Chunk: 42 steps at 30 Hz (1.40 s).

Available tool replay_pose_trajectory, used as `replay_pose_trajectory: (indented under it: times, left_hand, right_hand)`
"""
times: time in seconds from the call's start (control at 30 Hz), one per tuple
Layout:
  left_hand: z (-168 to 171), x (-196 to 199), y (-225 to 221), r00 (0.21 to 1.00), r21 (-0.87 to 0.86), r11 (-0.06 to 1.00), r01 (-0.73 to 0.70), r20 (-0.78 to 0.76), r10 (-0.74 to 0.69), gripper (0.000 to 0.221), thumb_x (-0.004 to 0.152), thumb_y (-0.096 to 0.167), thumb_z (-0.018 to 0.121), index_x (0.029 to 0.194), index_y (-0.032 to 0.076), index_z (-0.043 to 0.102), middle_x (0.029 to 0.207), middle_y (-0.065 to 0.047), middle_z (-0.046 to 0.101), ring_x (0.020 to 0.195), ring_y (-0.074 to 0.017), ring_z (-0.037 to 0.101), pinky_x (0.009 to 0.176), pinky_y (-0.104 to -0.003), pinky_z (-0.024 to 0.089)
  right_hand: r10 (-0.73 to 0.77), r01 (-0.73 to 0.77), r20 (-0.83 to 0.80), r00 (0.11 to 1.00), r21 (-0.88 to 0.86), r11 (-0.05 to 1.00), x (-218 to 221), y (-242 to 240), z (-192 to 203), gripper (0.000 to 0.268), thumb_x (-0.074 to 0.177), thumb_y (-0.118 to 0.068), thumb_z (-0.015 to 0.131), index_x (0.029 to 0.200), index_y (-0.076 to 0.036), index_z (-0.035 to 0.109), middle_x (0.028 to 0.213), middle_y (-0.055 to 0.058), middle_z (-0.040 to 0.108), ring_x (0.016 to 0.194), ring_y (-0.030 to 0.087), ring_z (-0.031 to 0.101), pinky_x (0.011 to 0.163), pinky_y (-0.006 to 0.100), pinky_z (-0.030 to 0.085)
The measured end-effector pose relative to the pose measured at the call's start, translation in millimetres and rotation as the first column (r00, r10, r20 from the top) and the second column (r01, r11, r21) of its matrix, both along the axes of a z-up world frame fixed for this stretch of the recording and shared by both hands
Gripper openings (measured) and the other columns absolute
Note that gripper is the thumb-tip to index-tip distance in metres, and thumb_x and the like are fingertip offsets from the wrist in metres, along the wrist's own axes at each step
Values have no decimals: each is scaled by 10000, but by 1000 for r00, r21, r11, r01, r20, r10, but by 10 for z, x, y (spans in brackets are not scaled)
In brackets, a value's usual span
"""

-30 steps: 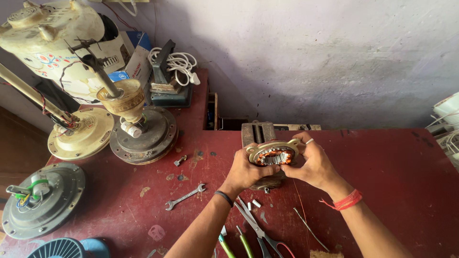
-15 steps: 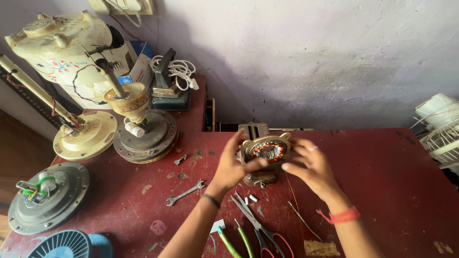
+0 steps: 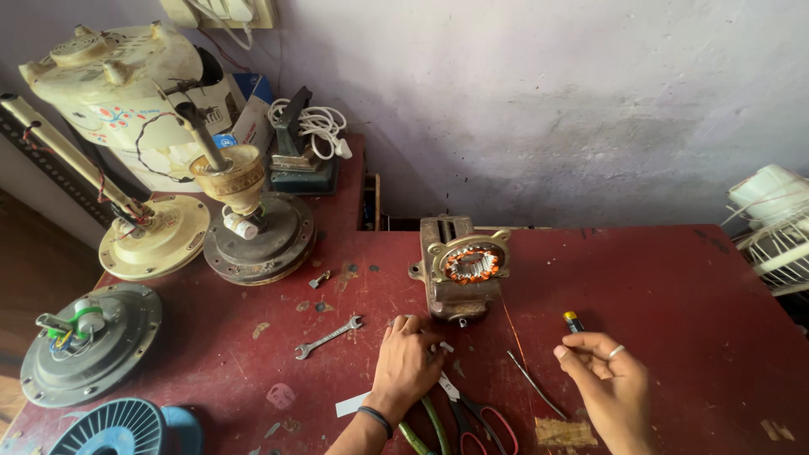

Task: The person winds copper wire around a motor stator held in a bench vise. They use scissors to cut a strip of white insulating tape and wrap it around the wire ends before continuing to wind the coil.

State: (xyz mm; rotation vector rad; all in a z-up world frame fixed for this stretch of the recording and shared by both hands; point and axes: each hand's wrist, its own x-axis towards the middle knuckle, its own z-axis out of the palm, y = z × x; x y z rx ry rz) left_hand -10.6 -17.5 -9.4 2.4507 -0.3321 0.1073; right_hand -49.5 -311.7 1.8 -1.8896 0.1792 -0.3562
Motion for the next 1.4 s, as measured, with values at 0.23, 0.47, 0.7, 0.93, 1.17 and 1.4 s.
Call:
replay_pose_trajectory:
  times: [0.23, 0.47, 0.7, 0.93, 1.17, 1.4]
  left_hand:
    - [-150, 14, -11, 997, 2, 1000, 16, 78, -16, 146, 826, 189, 738, 919, 84, 783, 1069, -87, 668, 1093, -281, 554, 987, -425, 439]
    - [-47, -27, -15, 975, 65, 997, 35, 219, -48, 163, 836, 137, 726, 949, 18, 719, 1025, -148, 643, 1032, -327, 538, 899, -469, 412]
    - [461, -251, -5, 964, -379, 889, 258, 168, -208, 81, 897, 71, 707, 945, 9, 688, 974, -112, 705, 951, -298, 648, 847, -419, 510]
    - [811, -296, 12, 958, -357, 893, 274, 186, -219, 26, 865, 28, 673, 870, 18, 650, 909, -119, 693, 892, -311, 652, 833, -425, 513]
    - [659, -300, -28, 951, -345, 899, 268, 245, -189, 57, 818, 0, 658, 863, 20, 629, 891, -138, 668, 900, -349, 631, 810, -442, 502]
    - [392, -178, 33, 974, -176, 958, 225, 3, -228, 46, 838, 61, 705, 868, 33, 683, 909, -137, 696, 948, -342, 649, 884, -459, 496]
  right_hand:
    - [63, -60, 65, 996, -38, 997, -67, 158, 176, 156, 854, -72, 743, 996, -8, 749, 805, 97, 778, 728, 142, 743, 644, 261, 611]
    - [136, -130, 116, 984, -62, 990, -120, 635, 324, 115, 808, -37, 780, 922, -22, 777, 792, 60, 758, 711, 115, 698, 652, 249, 555]
    - [271, -210, 124, 955, -364, 907, -112, 978, 641, 293, 771, -123, 790, 1055, -51, 786, 887, 60, 764, 646, 137, 679, 596, 272, 554]
    - [309, -328, -113, 944, -364, 871, -92, 1077, 784, 252, 815, -158, 782, 1044, -54, 799, 848, 60, 768, 540, 192, 645, 552, 311, 536]
    - [239, -206, 22, 971, -434, 877, -75, 1111, 542, 147, 793, -118, 776, 922, -49, 773, 807, 89, 751, 654, 235, 733, 562, 346, 561]
    - [222, -204, -7, 975, -414, 887, 4, 1113, 469, 161, 767, -222, 826, 869, -102, 790, 823, 70, 765, 670, 222, 752, 600, 349, 593]
